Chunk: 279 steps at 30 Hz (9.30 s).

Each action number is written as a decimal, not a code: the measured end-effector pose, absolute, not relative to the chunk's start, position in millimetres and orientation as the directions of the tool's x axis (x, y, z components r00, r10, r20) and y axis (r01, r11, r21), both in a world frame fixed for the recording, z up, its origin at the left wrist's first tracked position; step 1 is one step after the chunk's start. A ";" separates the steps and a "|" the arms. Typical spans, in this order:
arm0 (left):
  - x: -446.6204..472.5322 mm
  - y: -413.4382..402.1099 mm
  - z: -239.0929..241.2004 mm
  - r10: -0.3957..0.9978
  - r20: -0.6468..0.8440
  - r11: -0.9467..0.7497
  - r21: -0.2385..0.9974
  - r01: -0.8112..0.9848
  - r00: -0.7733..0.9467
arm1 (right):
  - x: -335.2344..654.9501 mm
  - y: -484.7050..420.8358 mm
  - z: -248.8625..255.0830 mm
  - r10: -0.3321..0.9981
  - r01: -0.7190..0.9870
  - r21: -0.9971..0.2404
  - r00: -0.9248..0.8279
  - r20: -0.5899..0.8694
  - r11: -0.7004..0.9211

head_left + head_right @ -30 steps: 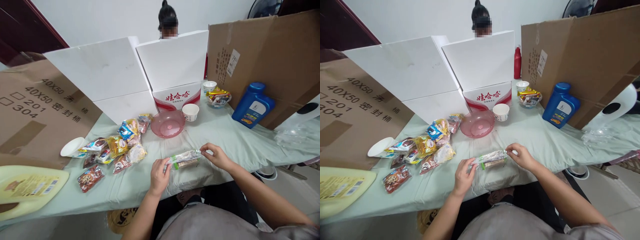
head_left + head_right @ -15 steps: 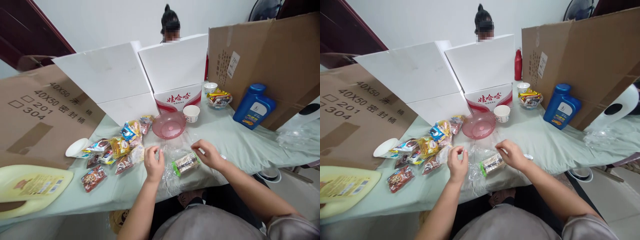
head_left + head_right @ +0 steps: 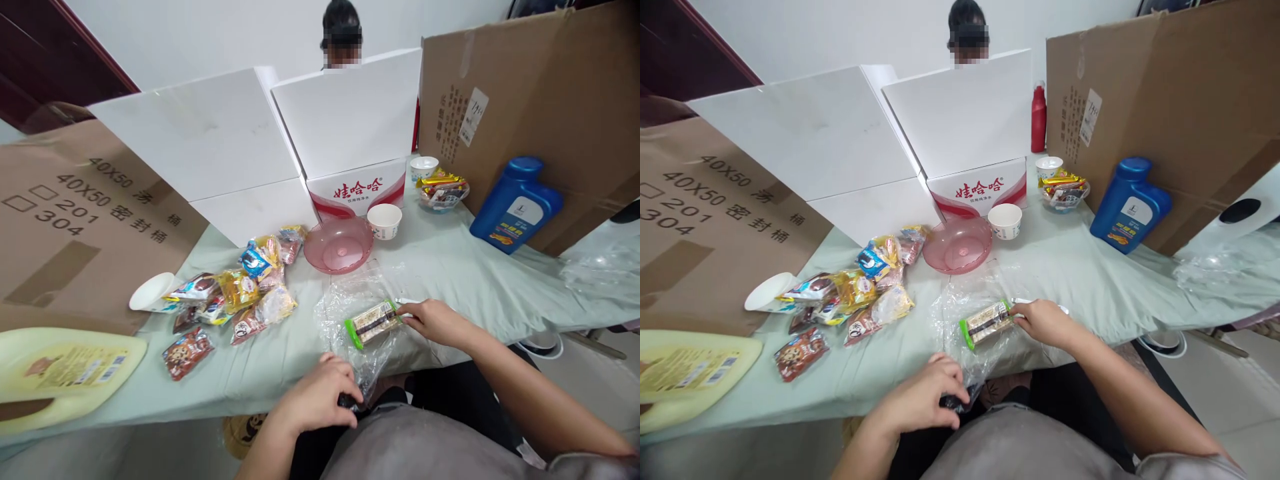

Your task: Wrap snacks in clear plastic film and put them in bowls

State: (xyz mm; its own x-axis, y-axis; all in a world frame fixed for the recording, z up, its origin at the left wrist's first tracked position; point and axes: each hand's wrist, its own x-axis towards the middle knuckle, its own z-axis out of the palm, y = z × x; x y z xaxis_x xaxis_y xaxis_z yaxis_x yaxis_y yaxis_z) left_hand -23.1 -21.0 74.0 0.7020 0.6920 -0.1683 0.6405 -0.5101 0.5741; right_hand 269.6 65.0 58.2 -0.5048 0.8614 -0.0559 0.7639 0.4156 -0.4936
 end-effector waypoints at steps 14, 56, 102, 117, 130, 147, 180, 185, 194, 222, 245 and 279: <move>32.4 21.5 23.0 0.923 0.181 -0.384 0.438 0.813 0.339 | 244.6 65.3 28.3 0.850 0.708 -0.498 -0.512 0.128 0.501; -65.7 -48.6 35.6 0.775 -0.075 -0.523 0.482 0.703 0.628 | 281.8 21.1 41.8 0.683 0.522 -0.568 -0.723 0.101 0.636; -86.9 -56.5 12.1 0.885 0.287 -0.453 0.355 0.818 0.366 | 274.7 6.6 25.3 0.711 0.543 -0.511 -0.669 0.217 0.666; -72.0 -12.0 3.0 0.866 0.405 0.149 0.351 0.924 -0.293 | 249.8 35.2 11.7 0.949 0.901 -0.319 -0.233 0.213 0.293; 42.5 -19.7 5.4 0.869 0.184 -0.489 0.190 0.851 0.459 | 265.1 18.6 30.7 0.977 0.745 -0.648 -0.211 -0.004 0.159; 31.6 -22.2 0.0 0.786 0.155 -0.611 0.337 0.716 0.598 | 171.3 84.7 44.2 0.738 0.252 -0.950 -0.602 -0.305 -0.186; 15.0 46.6 19.8 0.769 0.338 -0.640 0.385 0.665 0.543 | 248.6 50.3 15.7 0.618 0.478 -0.470 -0.760 0.202 0.742; 11.1 61.5 7.2 0.806 0.400 -0.591 0.536 0.602 0.435 | 240.2 50.1 17.9 0.603 0.469 -0.413 -0.741 0.297 0.780; 1.5 57.6 -6.2 0.906 0.306 -0.412 0.794 0.447 0.292 | 196.6 102.8 36.5 0.794 0.750 -0.275 -0.601 0.095 0.601; -0.2 63.7 -12.4 0.826 0.557 -0.371 0.649 0.664 -0.084 | 181.7 96.9 1.5 0.692 0.656 -0.243 -0.714 0.110 0.715; 2.5 67.4 -5.6 0.903 0.426 -0.346 0.640 0.686 0.058 | 225.1 298.6 92.7 0.887 0.891 -0.167 -0.370 0.275 0.423; -12.9 42.0 16.9 0.774 0.599 -0.472 0.327 0.819 0.207 | 314.2 66.1 -4.0 0.801 0.712 -0.379 -0.463 0.379 0.591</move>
